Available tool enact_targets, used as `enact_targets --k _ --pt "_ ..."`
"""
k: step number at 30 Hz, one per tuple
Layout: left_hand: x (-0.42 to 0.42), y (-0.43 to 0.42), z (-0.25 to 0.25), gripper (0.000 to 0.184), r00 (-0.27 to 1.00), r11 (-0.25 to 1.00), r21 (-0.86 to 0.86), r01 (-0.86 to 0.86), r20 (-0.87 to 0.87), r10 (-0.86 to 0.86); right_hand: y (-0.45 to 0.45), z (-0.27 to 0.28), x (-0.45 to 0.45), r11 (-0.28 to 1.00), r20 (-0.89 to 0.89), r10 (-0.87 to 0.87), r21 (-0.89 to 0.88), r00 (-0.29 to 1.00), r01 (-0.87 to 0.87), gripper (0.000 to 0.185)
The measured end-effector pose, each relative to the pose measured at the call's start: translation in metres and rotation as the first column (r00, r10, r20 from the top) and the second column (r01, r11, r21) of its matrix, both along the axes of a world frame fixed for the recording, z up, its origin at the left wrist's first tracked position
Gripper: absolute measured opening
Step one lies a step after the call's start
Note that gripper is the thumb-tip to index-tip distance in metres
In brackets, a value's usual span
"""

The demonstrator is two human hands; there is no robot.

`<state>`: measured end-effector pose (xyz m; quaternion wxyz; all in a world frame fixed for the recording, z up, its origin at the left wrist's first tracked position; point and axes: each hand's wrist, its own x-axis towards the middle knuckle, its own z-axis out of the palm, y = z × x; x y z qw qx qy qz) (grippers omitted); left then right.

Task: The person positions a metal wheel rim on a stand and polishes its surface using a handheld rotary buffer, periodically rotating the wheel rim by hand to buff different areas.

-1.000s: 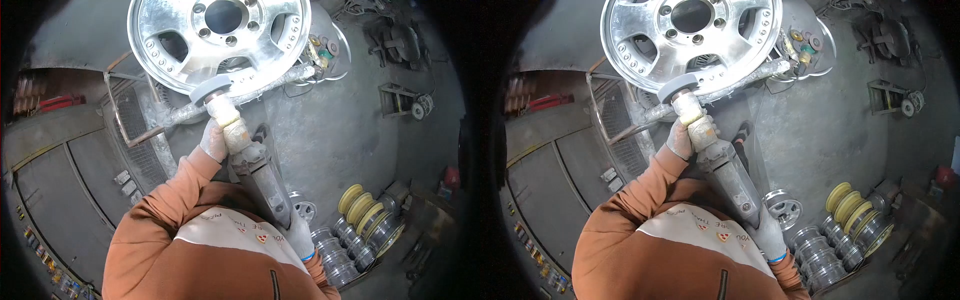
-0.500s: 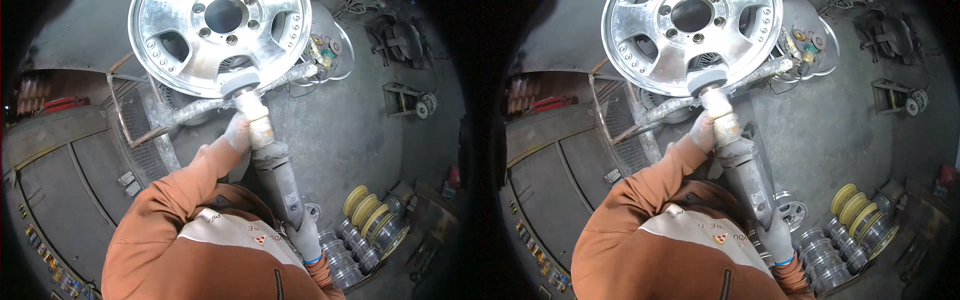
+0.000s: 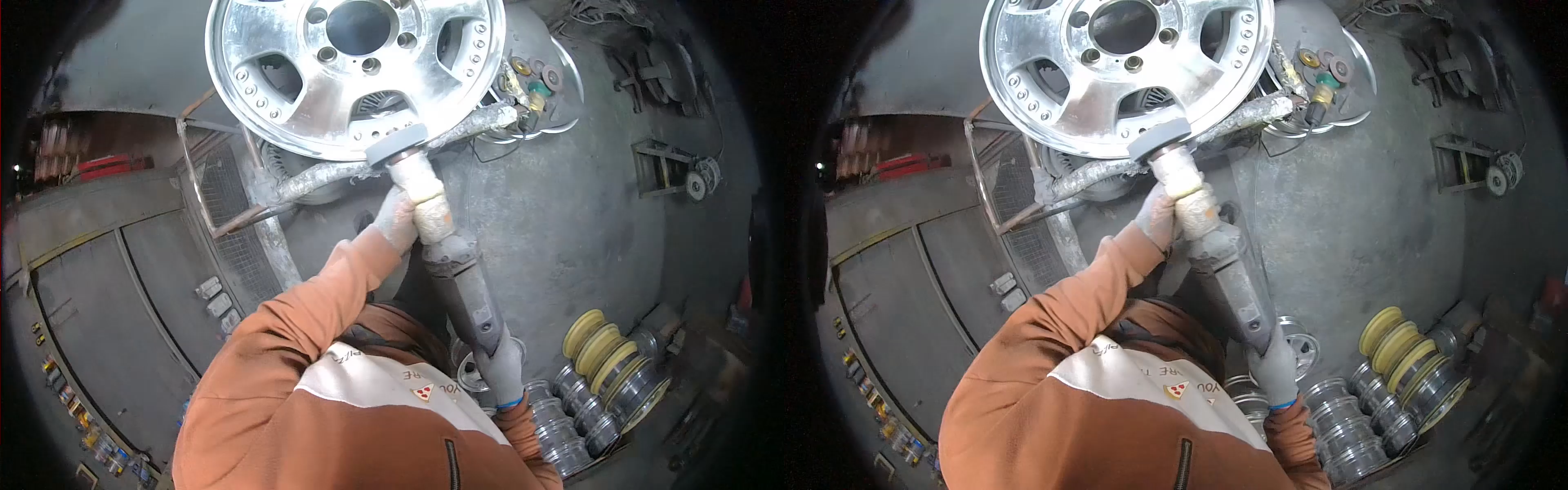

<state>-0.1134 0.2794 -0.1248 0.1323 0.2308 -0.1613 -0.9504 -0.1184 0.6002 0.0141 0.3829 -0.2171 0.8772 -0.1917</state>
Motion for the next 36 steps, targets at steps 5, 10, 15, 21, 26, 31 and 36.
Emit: enact_targets --k 5,10,15,21,26,31,36 --pt "0.002 0.012 -0.004 0.028 0.997 0.995 -0.066 -0.068 0.026 0.07 0.022 -0.026 -0.02 0.995 -0.028 0.036 0.098 0.999 -0.033 0.073" --pt "0.049 -0.019 0.02 0.043 0.983 0.984 0.001 -0.181 0.024 0.181 -0.024 -0.032 -0.034 0.993 0.136 0.111 0.02 0.985 -0.114 0.078" --pt "0.057 -0.031 0.03 0.039 0.953 0.961 -0.006 -0.277 0.129 0.275 -0.041 -0.048 -0.052 0.985 0.197 0.172 -0.014 0.965 -0.172 0.078" --pt "0.003 0.009 0.008 0.042 0.968 0.969 0.037 -0.245 0.055 0.243 0.023 -0.072 -0.1 0.965 0.061 0.141 -0.232 0.988 -0.123 0.073" --pt "-0.031 0.044 -0.016 0.036 0.959 0.962 -0.014 -0.272 0.08 0.272 0.04 -0.07 -0.131 0.986 -0.061 0.146 -0.074 0.987 -0.151 0.071" --pt "0.0 0.024 -0.002 0.043 0.962 0.961 0.051 -0.272 0.01 0.272 0.013 -0.066 -0.124 0.968 -0.112 0.232 -0.074 0.966 -0.241 0.071" --pt "0.049 -0.028 0.016 0.052 0.918 0.914 -0.142 -0.38 0.059 0.391 -0.051 -0.08 -0.099 0.948 -0.065 0.295 -0.104 0.953 -0.3 0.073"
